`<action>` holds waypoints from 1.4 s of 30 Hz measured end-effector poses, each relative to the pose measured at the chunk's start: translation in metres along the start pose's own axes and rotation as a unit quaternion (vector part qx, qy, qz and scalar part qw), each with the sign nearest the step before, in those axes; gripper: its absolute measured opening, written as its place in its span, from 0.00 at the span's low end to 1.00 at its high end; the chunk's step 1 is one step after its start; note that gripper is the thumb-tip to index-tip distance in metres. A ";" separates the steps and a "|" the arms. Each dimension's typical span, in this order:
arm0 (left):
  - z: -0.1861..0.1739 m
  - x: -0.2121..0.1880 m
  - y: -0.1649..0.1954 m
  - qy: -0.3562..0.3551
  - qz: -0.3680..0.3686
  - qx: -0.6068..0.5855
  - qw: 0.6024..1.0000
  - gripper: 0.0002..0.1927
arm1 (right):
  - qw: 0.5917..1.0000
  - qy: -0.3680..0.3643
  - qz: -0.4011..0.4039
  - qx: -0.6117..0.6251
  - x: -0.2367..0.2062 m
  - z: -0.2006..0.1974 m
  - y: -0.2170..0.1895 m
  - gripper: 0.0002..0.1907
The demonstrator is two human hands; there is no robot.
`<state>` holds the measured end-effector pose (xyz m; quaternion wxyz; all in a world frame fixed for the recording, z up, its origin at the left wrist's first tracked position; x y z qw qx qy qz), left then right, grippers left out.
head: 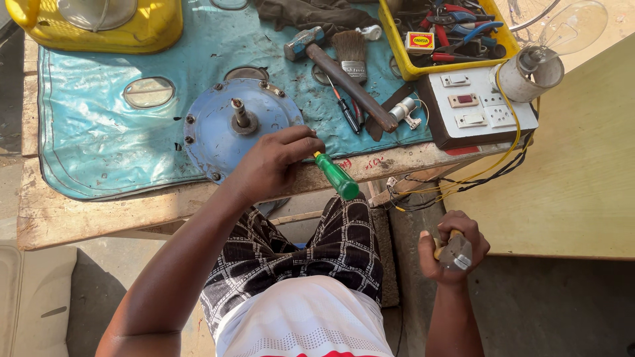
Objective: The person repairs a blue pump housing on a workbench. They use a screwdriver to work on a fitting at the center of the housing, hold pliers, tap and drive the central shaft with a hammer, and turn the fitting by hand while steadying the housing.
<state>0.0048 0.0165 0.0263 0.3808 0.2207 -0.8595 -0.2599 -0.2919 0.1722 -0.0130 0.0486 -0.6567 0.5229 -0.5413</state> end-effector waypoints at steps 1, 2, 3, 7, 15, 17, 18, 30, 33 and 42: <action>0.002 0.001 0.000 -0.015 0.006 0.007 1.000 0.24 | 0.998 -0.004 -0.020 -0.063 0.007 -0.002 -0.004 0.15; 0.003 0.001 0.000 -0.016 0.007 0.011 1.000 0.24 | 0.995 -0.018 -0.057 -0.080 0.015 -0.001 -0.011 0.14; 0.004 0.001 0.000 -0.019 0.010 0.014 1.000 0.24 | 0.990 -0.031 -0.093 -0.098 0.022 0.000 -0.017 0.13; 0.009 0.001 -0.003 -0.021 0.024 0.027 0.999 0.26 | 0.959 -0.096 -0.204 -0.170 0.044 0.002 -0.049 0.16; 0.013 0.001 -0.012 -0.007 0.009 0.091 0.996 0.23 | 0.941 -0.127 -0.205 -0.238 0.072 0.053 -0.082 0.17; 0.015 0.003 -0.011 -0.029 0.020 0.110 0.993 0.22 | 0.925 -0.212 -0.217 -0.227 0.067 0.073 -0.081 0.16; 0.018 0.004 -0.008 -0.042 0.034 0.090 0.994 0.21 | 0.953 -0.135 -0.200 -0.185 0.068 0.060 -0.083 0.15; -0.038 -0.029 0.033 0.167 0.125 -0.007 0.978 0.17 | 0.951 -0.064 0.269 0.135 0.044 0.043 0.036 0.16; -0.048 -0.052 0.044 0.267 0.113 -0.007 0.957 0.11 | 0.948 -0.172 0.266 -0.012 0.060 0.072 0.036 0.19; -0.053 -0.084 0.063 0.253 0.041 0.087 0.963 0.16 | 0.905 -0.296 0.109 -0.285 0.099 0.168 0.026 0.36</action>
Point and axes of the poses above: each hand's wrist, its own x-axis towards the middle knuckle, its own z-axis out of the palm, y = z × x, the point moved 7 cm from there along x, towards the middle knuckle
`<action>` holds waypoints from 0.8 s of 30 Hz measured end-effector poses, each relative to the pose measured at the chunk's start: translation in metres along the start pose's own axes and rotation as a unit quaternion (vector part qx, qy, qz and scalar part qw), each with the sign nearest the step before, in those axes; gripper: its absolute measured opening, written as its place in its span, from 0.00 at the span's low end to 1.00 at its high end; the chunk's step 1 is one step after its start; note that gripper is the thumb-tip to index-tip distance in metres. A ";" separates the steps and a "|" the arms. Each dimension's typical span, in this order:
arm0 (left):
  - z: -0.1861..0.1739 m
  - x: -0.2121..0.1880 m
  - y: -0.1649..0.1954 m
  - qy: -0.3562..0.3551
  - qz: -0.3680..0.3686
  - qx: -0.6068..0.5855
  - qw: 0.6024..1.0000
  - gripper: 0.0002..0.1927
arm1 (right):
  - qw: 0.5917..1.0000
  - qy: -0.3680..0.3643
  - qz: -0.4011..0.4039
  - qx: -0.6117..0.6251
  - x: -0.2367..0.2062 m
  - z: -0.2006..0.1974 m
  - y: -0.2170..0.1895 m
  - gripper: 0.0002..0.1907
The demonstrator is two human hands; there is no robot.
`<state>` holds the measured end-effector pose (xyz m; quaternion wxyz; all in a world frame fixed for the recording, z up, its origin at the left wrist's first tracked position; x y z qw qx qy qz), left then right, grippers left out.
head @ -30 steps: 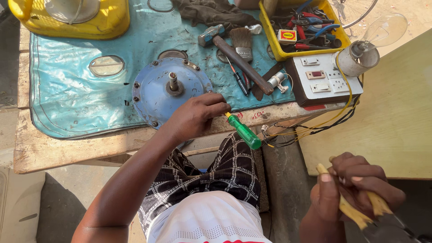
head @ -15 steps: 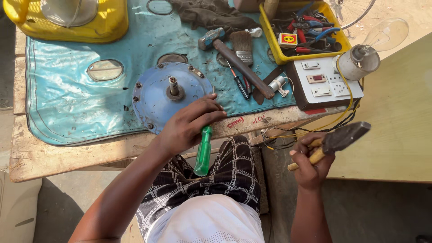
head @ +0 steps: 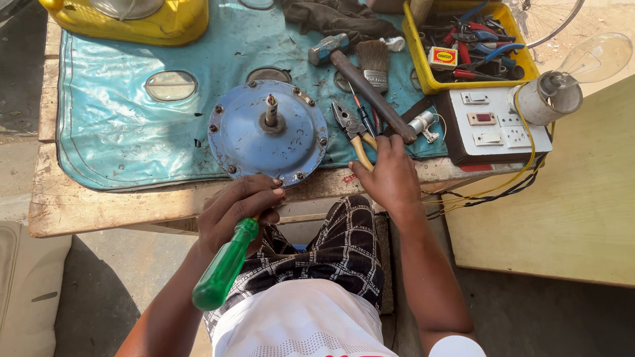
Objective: The person repairs a blue pump housing on a workbench. They use a screwdriver to work on a fitting at the center of the housing, hold pliers, tap and drive the central shaft with a hammer, and turn the fitting by hand while steadying the housing.
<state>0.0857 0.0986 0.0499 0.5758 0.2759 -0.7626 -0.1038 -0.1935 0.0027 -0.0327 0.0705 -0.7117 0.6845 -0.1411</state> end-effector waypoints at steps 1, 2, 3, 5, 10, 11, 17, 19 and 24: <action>0.000 0.000 0.001 -0.017 -0.011 0.003 1.000 0.18 | 1.000 0.010 -0.019 -0.018 0.003 0.000 -0.006 0.38; 0.001 0.000 0.001 -0.040 -0.022 -0.006 0.999 0.20 | 0.998 0.020 -0.039 -0.036 0.006 -0.002 -0.011 0.41; 0.002 0.000 0.001 -0.065 -0.032 -0.018 0.997 0.22 | 0.996 0.045 -0.072 -0.041 0.006 -0.008 -0.018 0.40; 0.007 -0.001 0.002 -0.114 -0.052 -0.017 0.992 0.25 | 0.985 0.096 -0.135 -0.055 0.002 -0.023 -0.031 0.39; 0.037 -0.009 0.004 -0.219 -0.105 -0.061 0.968 0.22 | 0.864 0.066 -0.211 0.452 -0.050 -0.049 -0.048 0.32; 0.047 -0.013 0.002 -0.243 -0.131 -0.055 0.959 0.20 | 0.746 0.000 -0.213 0.631 -0.068 -0.046 -0.052 0.33; 0.082 -0.022 0.005 -0.299 -0.154 -0.038 0.941 0.20 | 0.763 0.107 -0.257 0.583 -0.119 -0.037 -0.059 0.32; 0.075 -0.013 -0.001 -0.239 -0.128 -0.009 0.963 0.26 | 0.748 0.180 -0.182 0.613 -0.109 -0.042 -0.034 0.32; 0.064 0.017 -0.041 -0.187 -0.015 0.180 0.966 0.38 | 0.713 0.310 -0.142 0.613 -0.063 -0.072 0.025 0.33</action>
Point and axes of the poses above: each hand's wrist, its own x-axis towards the middle knuckle, its own z-axis out of the palm, y = z × x, the point moved 7 cm from there along x, towards the middle knuckle
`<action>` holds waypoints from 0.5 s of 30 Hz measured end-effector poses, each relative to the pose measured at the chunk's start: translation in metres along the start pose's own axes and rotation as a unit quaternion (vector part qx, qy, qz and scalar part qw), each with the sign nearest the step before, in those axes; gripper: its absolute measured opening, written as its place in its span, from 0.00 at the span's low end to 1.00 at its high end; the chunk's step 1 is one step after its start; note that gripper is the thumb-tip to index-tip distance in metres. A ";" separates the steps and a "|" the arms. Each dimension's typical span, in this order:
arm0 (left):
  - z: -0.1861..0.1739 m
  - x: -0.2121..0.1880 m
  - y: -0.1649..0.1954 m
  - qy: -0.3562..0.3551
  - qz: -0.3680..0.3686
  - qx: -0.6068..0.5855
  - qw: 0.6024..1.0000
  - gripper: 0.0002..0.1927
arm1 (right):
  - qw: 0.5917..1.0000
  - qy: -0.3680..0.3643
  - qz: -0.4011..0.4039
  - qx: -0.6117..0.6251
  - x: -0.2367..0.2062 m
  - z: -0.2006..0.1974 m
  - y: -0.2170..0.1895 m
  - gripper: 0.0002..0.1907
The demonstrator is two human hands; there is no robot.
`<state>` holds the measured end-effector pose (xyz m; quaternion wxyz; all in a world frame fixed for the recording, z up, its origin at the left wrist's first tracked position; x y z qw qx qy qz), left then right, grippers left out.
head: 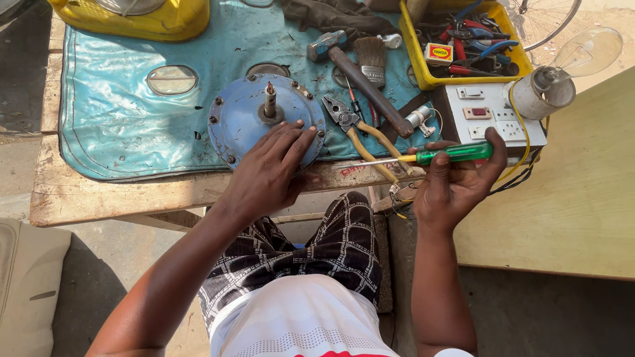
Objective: The person repairs a blue pump housing on a workbench. They use a screwdriver to work on a fitting at the center of the housing, hold pliers, tap and drive the central shaft with a hammer, and turn the fitting by hand while steadying the housing.
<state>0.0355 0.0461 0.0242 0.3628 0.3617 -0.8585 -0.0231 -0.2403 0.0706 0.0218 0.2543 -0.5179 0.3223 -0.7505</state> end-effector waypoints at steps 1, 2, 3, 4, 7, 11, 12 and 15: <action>0.004 0.000 -0.002 -0.023 0.018 0.026 0.999 0.38 | 1.000 0.009 0.014 0.012 0.010 -0.007 0.007 0.34; 0.006 0.001 -0.005 -0.046 0.035 0.053 0.997 0.38 | 0.999 0.017 0.028 0.026 0.017 -0.013 0.013 0.35; 0.007 0.000 -0.007 -0.068 0.056 0.083 0.993 0.38 | 0.999 0.016 0.036 0.029 0.023 -0.016 0.017 0.37; 0.002 -0.001 -0.009 -0.062 0.060 0.049 0.995 0.37 | 0.998 0.013 0.046 0.033 0.028 -0.019 0.021 0.38; -0.012 -0.004 -0.011 -0.053 0.038 -0.065 0.996 0.33 | 0.998 -0.018 0.059 0.025 0.035 -0.019 0.026 0.39; -0.004 0.021 -0.015 -0.073 -0.026 -0.230 0.970 0.23 | 0.992 -0.077 0.082 0.060 0.041 0.003 0.035 0.39; 0.003 0.035 -0.018 -0.077 -0.036 -0.267 0.960 0.20 | 0.989 -0.090 0.093 0.071 0.043 0.011 0.039 0.40; 0.037 0.083 -0.024 -0.110 -0.014 -0.382 0.918 0.19 | 0.983 -0.116 0.117 0.086 0.055 0.029 0.052 0.40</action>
Point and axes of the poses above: each hand's wrist, its own x-axis towards the middle knuckle, its own z-axis out of the palm, y = z × x, the point moved 7 cm from there along x, towards the middle knuckle
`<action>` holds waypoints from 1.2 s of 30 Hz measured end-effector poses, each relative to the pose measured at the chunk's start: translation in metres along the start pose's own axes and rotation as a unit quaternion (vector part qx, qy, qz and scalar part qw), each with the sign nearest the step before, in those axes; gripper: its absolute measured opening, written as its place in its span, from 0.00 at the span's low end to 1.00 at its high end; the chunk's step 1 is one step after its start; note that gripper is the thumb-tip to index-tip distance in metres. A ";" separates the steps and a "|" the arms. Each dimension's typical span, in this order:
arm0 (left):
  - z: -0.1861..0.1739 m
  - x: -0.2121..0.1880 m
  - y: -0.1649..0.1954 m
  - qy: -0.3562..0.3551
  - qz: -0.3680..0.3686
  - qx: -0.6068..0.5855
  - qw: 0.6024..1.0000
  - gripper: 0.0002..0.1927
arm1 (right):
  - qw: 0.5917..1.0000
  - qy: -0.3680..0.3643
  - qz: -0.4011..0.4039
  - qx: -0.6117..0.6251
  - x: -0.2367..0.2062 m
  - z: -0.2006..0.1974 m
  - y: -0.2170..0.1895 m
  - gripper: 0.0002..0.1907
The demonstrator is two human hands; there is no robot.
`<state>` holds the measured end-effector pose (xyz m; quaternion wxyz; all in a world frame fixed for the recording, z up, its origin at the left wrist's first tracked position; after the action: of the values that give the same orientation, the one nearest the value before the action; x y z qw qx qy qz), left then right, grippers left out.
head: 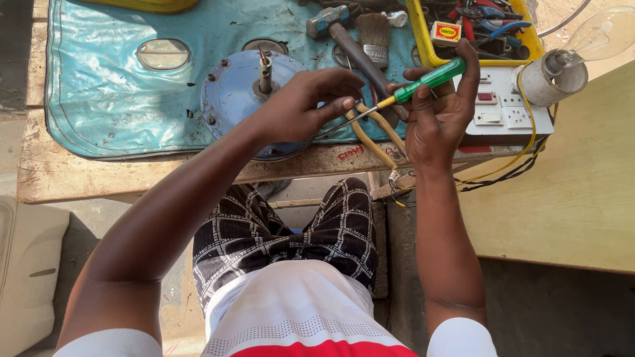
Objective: The person repairs a blue pump housing on a workbench. They use a screwdriver to work on a fitting at the center of the housing, hold pliers, tap and drive the central shaft with a hammer, and turn the fitting by hand while steadying the housing.
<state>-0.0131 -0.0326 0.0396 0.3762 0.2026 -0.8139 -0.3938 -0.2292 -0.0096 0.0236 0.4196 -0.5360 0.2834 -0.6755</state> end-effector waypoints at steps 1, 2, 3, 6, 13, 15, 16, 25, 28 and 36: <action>0.008 0.013 -0.013 -0.038 -0.035 -0.053 0.997 0.20 | 1.000 -0.006 -0.006 0.004 0.005 0.003 0.002 0.39; 0.017 0.020 -0.025 -0.076 -0.070 -0.107 0.989 0.21 | 1.000 -0.011 -0.011 0.007 0.011 0.004 0.003 0.39; 0.022 0.022 -0.036 -0.093 -0.118 -0.148 0.978 0.20 | 1.000 -0.016 -0.016 0.009 0.016 0.006 0.004 0.38; 0.035 0.016 -0.054 -0.135 -0.212 -0.247 0.936 0.17 | 0.999 -0.025 -0.016 0.011 0.024 0.007 0.008 0.38; 0.040 0.002 -0.044 -0.124 -0.189 -0.236 0.945 0.12 | 0.998 -0.063 -0.017 -0.026 0.023 0.013 0.013 0.36; 0.040 0.001 -0.044 -0.119 -0.195 -0.218 0.949 0.09 | 0.997 -0.069 -0.020 -0.036 0.024 0.014 0.013 0.36; 0.040 0.001 -0.044 -0.118 -0.198 -0.221 0.948 0.09 | 0.996 -0.081 -0.023 -0.036 0.025 0.017 0.012 0.36; 0.041 0.001 -0.043 -0.108 -0.156 -0.224 0.956 0.07 | 0.995 -0.081 -0.014 -0.054 0.029 0.027 0.008 0.37; 0.040 0.001 -0.043 -0.101 -0.148 -0.218 0.959 0.07 | 0.995 -0.084 -0.019 -0.055 0.031 0.028 0.007 0.37; 0.039 0.004 -0.045 -0.062 -0.222 -0.185 0.955 0.04 | 0.995 -0.084 -0.002 -0.059 0.034 0.030 0.012 0.37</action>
<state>-0.0442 -0.0437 -0.0104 0.2590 0.2802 -0.6828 -0.6231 -0.1993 -0.0430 0.0381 0.4078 -0.6153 0.2853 -0.6113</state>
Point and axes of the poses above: each hand's wrist, its own x-axis towards the middle knuckle, its own z-axis out of the palm, y = z × x, the point moved 7 cm from there along x, towards the middle knuckle
